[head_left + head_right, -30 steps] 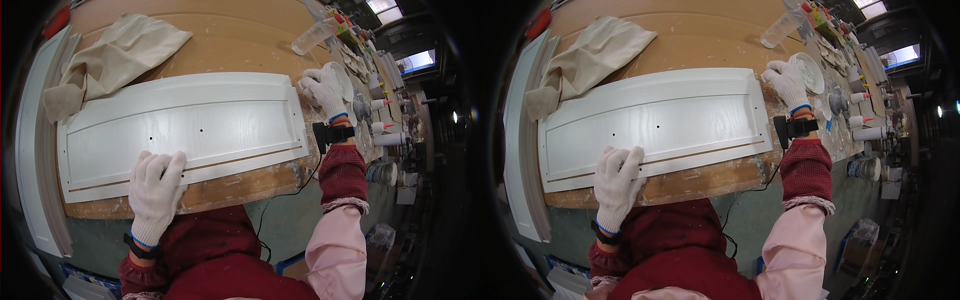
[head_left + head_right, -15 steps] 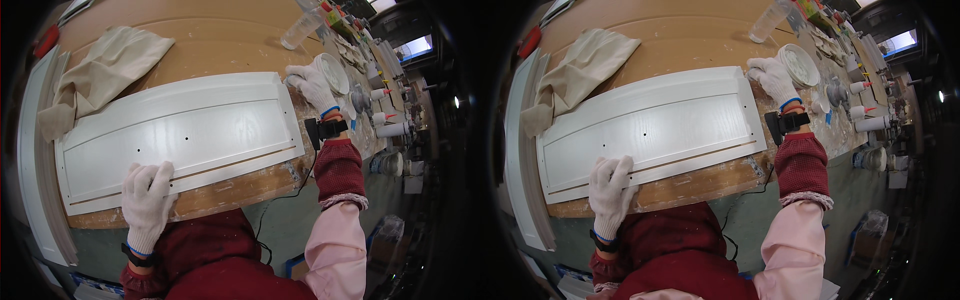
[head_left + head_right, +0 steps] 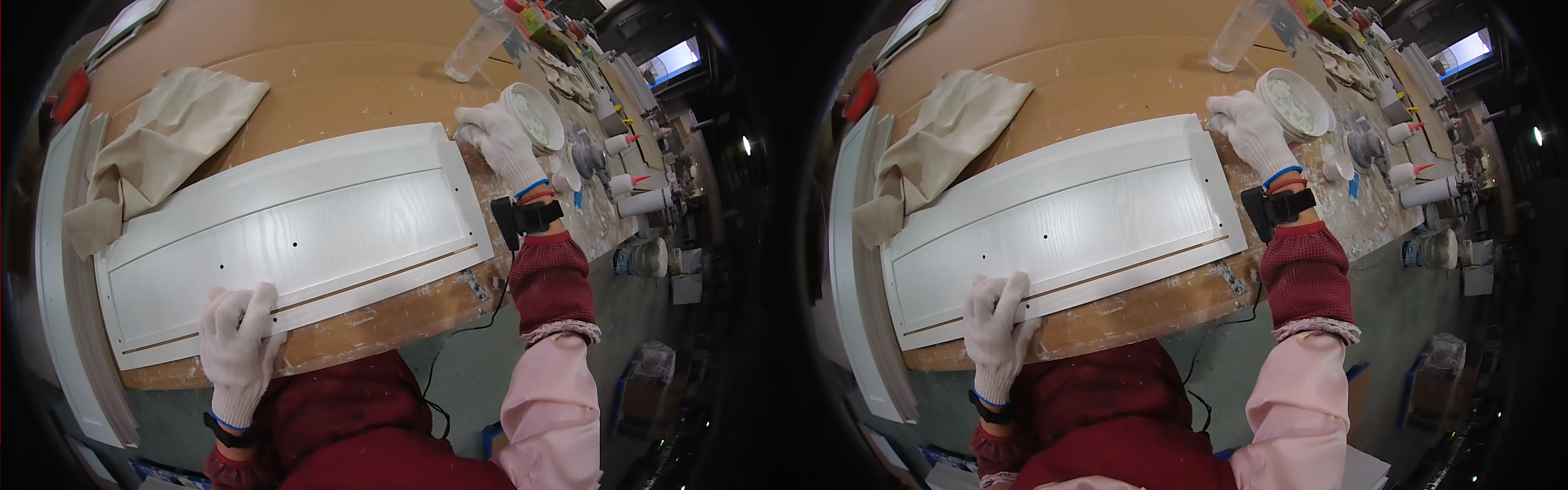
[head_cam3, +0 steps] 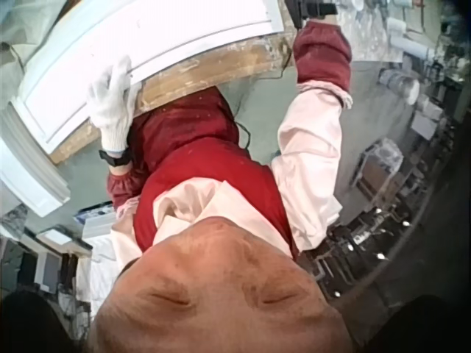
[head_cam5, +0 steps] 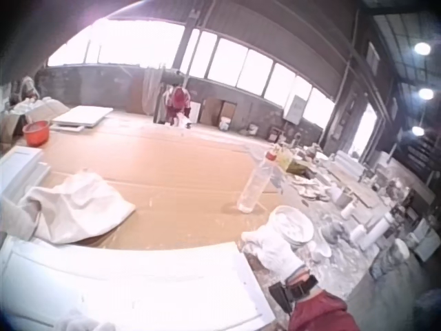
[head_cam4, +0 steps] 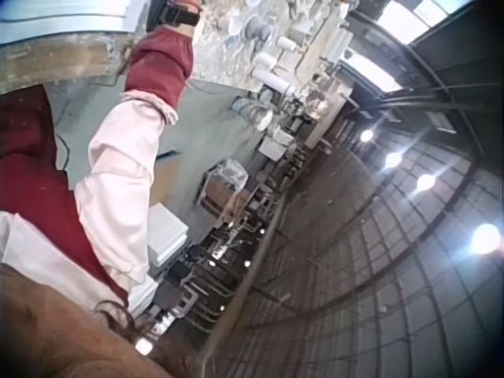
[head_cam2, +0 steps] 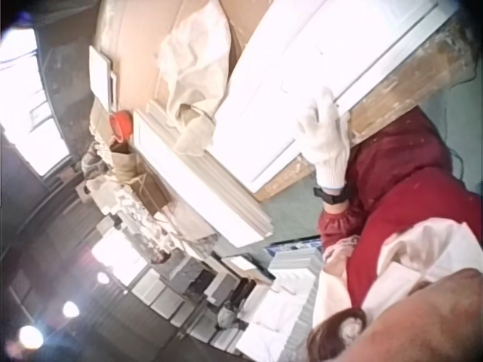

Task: Use a sanding block to finish the edges and surfaces of white cabinet panels.

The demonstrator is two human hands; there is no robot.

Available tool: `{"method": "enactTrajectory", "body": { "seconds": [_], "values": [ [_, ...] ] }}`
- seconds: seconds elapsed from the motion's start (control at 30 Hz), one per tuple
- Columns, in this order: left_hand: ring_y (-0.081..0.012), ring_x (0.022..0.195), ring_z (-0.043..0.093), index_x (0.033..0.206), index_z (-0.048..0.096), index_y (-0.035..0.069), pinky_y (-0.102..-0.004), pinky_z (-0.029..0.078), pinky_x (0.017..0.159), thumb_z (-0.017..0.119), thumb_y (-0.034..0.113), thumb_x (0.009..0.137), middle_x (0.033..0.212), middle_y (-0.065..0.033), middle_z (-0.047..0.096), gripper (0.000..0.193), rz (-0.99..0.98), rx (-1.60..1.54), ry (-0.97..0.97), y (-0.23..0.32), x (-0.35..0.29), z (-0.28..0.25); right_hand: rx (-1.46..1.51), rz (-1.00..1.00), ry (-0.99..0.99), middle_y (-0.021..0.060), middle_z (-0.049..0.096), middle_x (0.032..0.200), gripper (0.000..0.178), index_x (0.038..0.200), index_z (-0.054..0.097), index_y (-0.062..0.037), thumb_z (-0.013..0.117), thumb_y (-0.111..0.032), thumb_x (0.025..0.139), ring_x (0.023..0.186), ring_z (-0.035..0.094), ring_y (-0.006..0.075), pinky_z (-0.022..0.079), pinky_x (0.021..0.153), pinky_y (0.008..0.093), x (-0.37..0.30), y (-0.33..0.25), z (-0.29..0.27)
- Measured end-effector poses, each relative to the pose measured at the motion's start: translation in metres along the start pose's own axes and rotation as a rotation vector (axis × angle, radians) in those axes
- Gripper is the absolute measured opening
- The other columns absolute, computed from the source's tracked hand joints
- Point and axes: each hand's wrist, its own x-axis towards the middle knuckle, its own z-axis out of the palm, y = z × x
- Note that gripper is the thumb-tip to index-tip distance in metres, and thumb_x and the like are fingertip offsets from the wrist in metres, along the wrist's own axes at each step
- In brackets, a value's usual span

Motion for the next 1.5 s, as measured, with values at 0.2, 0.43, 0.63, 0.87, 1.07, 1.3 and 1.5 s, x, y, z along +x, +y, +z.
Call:
{"method": "enactTrajectory", "body": {
  "seconds": [0.2,0.43,0.63,0.87,1.07,1.3,1.5],
  "values": [
    [-0.0295,0.1,0.055,0.118,0.064,0.007,-0.0417,0.047,0.086,0.08,0.009,0.06,0.104,-0.0078,0.055,0.06,-0.014,0.003,-0.025,0.001,0.0,-0.001,-0.105,-0.067,-0.019,0.0181,0.059,0.088,0.011,0.095,0.062,-0.0064,0.061,-0.015,0.089,0.086,0.058,0.0356,0.048,0.075,0.0433,0.002,-0.005,-0.002],
    [-0.0293,0.098,0.055,0.116,0.064,0.006,-0.0416,0.047,0.086,0.08,0.007,0.056,0.103,-0.0081,0.054,0.062,-0.025,0.034,-0.038,0.006,0.004,-0.003,0.036,-0.092,0.022,0.0169,0.057,0.094,0.008,0.094,0.061,-0.0082,0.059,-0.015,0.089,0.088,0.06,0.0352,0.049,0.075,0.0441,0.003,-0.011,-0.001],
    [-0.0297,0.096,0.055,0.114,0.065,0.006,-0.0418,0.047,0.086,0.08,0.007,0.056,0.101,-0.0082,0.055,0.06,-0.051,0.016,-0.064,0.006,0.003,-0.001,-0.139,-0.004,-0.074,0.0126,0.057,0.095,0.018,0.104,0.066,-0.0102,0.068,-0.007,0.087,0.089,0.058,0.0288,0.047,0.077,0.0367,0.005,-0.005,0.009],
    [-0.0295,0.097,0.055,0.114,0.065,0.005,-0.0418,0.047,0.089,0.08,0.008,0.056,0.101,-0.0084,0.056,0.06,-0.014,0.03,-0.066,0.007,0.005,-0.002,0.291,-0.179,0.076,0.0072,0.055,0.093,0.016,0.098,0.055,-0.0003,0.066,-0.009,0.09,0.089,0.056,0.0172,0.047,0.073,0.0303,0.014,0.026,0.036],
    [-0.0296,0.097,0.055,0.115,0.065,0.005,-0.0417,0.047,0.089,0.081,0.008,0.055,0.102,-0.008,0.056,0.063,-0.01,0.044,-0.072,0.006,0.005,-0.003,0.226,-0.162,-0.063,0.0075,0.054,0.093,0.015,0.098,0.054,-0.0006,0.063,-0.01,0.092,0.087,0.059,0.0196,0.051,0.072,0.0314,0.018,0.014,0.043],
    [-0.0292,0.097,0.055,0.116,0.064,0.006,-0.0416,0.046,0.086,0.081,0.009,0.055,0.102,-0.0078,0.056,0.063,-0.004,0.036,-0.087,0.006,0.006,-0.002,-0.35,-0.049,-0.116,0.0166,0.058,0.1,0.021,0.11,0.062,-0.0099,0.063,-0.012,0.089,0.088,0.062,0.0336,0.052,0.073,0.0388,0.001,-0.023,0.0],
    [-0.0294,0.097,0.055,0.117,0.064,0.006,-0.0423,0.046,0.088,0.081,0.009,0.057,0.102,-0.0081,0.055,0.062,-0.002,0.039,-0.079,0.007,0.006,-0.002,0.061,-0.095,0.051,0.0138,0.058,0.099,0.02,0.113,0.058,-0.0016,0.054,-0.007,0.094,0.087,0.066,0.0271,0.055,0.072,0.0384,0.004,-0.023,0.014]
  ]
}}
